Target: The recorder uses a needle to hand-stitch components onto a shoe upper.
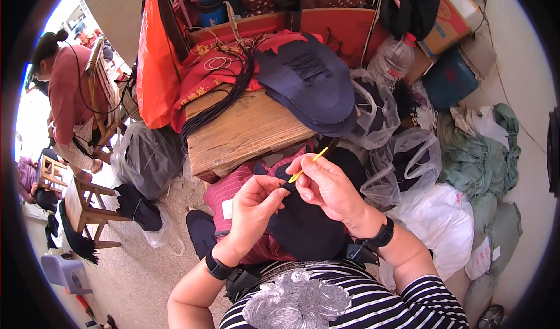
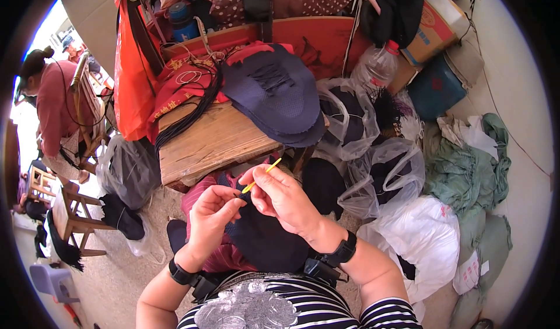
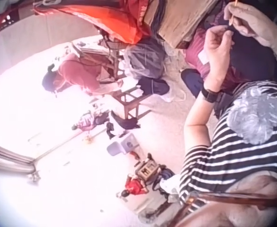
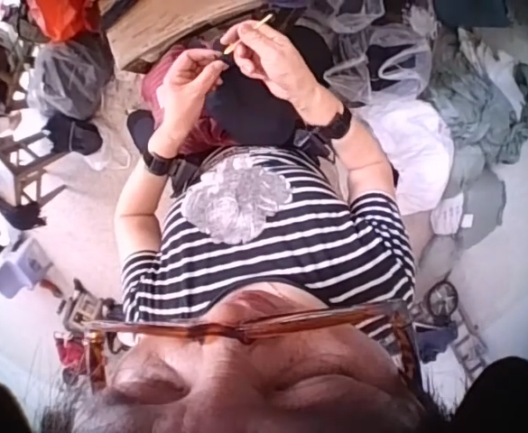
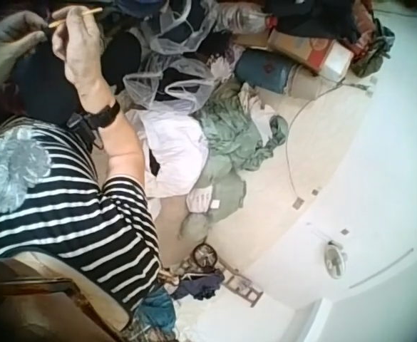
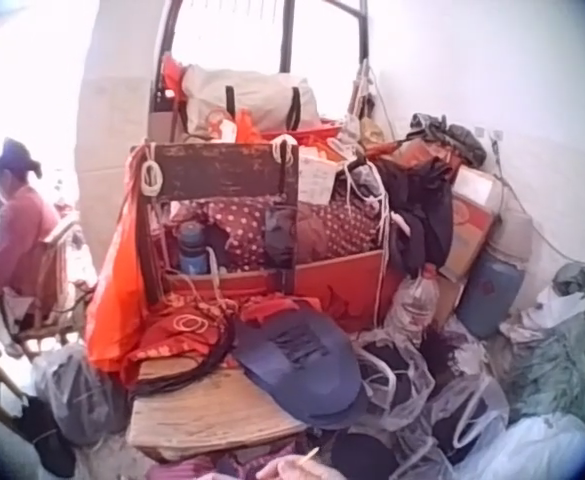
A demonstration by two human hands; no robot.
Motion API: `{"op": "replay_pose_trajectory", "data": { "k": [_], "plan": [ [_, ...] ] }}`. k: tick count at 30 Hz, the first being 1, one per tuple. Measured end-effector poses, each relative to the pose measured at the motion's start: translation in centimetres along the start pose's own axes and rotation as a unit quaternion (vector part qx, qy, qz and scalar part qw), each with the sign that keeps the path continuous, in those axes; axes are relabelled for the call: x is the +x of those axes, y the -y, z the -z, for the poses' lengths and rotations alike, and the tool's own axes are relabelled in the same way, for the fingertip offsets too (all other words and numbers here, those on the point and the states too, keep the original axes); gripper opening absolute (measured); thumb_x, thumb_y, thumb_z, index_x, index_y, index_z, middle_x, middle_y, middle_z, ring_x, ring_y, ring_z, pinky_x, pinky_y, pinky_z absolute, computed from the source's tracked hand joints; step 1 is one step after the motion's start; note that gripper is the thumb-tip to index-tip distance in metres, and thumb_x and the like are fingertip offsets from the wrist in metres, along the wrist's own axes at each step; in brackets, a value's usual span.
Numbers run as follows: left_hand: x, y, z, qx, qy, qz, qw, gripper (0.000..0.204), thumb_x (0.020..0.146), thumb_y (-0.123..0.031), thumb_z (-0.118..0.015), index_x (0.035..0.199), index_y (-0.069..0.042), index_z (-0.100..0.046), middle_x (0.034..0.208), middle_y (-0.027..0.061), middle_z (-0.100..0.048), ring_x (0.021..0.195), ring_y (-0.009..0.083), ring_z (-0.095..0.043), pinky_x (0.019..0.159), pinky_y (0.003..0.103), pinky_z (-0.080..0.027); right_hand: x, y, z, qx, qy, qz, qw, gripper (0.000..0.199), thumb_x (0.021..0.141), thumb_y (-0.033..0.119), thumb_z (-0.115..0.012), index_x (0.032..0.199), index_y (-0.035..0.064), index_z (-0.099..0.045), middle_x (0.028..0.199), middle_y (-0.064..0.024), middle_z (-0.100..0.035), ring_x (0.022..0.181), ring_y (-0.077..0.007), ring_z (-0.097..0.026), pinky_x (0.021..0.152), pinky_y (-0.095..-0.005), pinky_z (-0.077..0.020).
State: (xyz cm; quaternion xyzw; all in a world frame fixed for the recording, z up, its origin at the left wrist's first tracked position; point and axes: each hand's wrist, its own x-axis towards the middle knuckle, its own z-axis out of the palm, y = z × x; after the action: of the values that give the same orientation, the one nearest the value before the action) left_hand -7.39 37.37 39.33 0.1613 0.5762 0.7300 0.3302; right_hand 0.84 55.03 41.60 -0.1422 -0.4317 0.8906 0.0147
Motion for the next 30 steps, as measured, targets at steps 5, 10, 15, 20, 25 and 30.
{"op": "replay_pose_trajectory", "data": {
  "k": [5,10,15,20,25,30],
  "plan": [
    [-0.1,0.1,-0.3,0.006,-0.008,0.008,1.0,0.016,0.099,-0.009,-0.07,0.112,-0.001,-0.065,0.092,0.0008,-0.071,0.075,0.0045,-0.063,0.065,0.019,-0.05,0.7,-0.7,-0.2,0.072,0.019,-0.029,0.997,0.022,0.109,0.026,-0.054,0.111,0.006,-0.061,0.081,-0.0007,-0.061,0.063,-0.0079,-0.058,0.052,-0.0215,-0.0426],
    [-0.3,0.1,-0.3,-0.003,-0.019,0.002,1.0,0.014,0.099,-0.008,-0.07,0.111,-0.002,-0.065,0.09,-0.0003,-0.069,0.075,0.0032,-0.06,0.065,0.019,-0.049,0.8,-1.4,0.0,0.082,0.021,-0.025,0.996,0.02,0.109,0.025,-0.054,0.111,0.0065,-0.06,0.081,-0.0013,-0.061,0.062,-0.0087,-0.058,0.052,-0.0232,-0.0447],
    [0.0,0.5,0.0,0.047,-0.013,-0.042,0.998,0.007,0.098,-0.002,-0.07,0.104,0.0,-0.068,0.091,-0.0026,-0.061,0.078,0.0025,-0.056,0.067,0.019,-0.045,0.8,-1.9,0.2,0.084,0.017,-0.024,0.996,0.018,0.107,0.025,-0.057,0.11,0.0076,-0.061,0.085,-0.0018,-0.062,0.066,-0.0095,-0.06,0.054,-0.0237,-0.0437],
    [0.2,0.6,0.4,0.102,-0.005,-0.107,0.989,0.005,0.098,-0.002,-0.068,0.103,-0.001,-0.067,0.091,-0.0021,-0.06,0.08,0.0039,-0.055,0.069,0.02,-0.043,0.7,-2.1,0.3,0.085,0.036,-0.02,0.996,0.019,0.109,0.024,-0.054,0.112,0.006,-0.061,0.087,-0.0023,-0.061,0.071,-0.01,-0.063,0.06,-0.0248,-0.0503],
    [0.3,0.3,0.9,0.15,-0.004,-0.137,0.979,0.003,0.096,0.002,-0.069,0.098,0.001,-0.068,0.097,0.0012,-0.059,0.084,0.0061,-0.055,0.073,0.021,-0.043,0.8,-2.5,0.1,0.075,0.036,-0.015,0.996,0.02,0.109,0.022,-0.054,0.113,0.0046,-0.061,0.087,-0.0037,-0.062,0.072,-0.0127,-0.065,0.064,-0.0275,-0.0536],
    [0.3,-0.1,1.3,0.21,0.001,-0.153,0.966,0.003,0.095,0.004,-0.069,0.097,0.002,-0.068,0.096,0.0013,-0.059,0.084,0.0068,-0.055,0.073,0.021,-0.044,1.2,-2.8,-0.1,0.09,0.04,-0.015,0.995,0.02,0.109,0.021,-0.054,0.113,0.0035,-0.062,0.085,-0.004,-0.061,0.072,-0.0129,-0.064,0.064,-0.0281,-0.0539]
  ]
}}
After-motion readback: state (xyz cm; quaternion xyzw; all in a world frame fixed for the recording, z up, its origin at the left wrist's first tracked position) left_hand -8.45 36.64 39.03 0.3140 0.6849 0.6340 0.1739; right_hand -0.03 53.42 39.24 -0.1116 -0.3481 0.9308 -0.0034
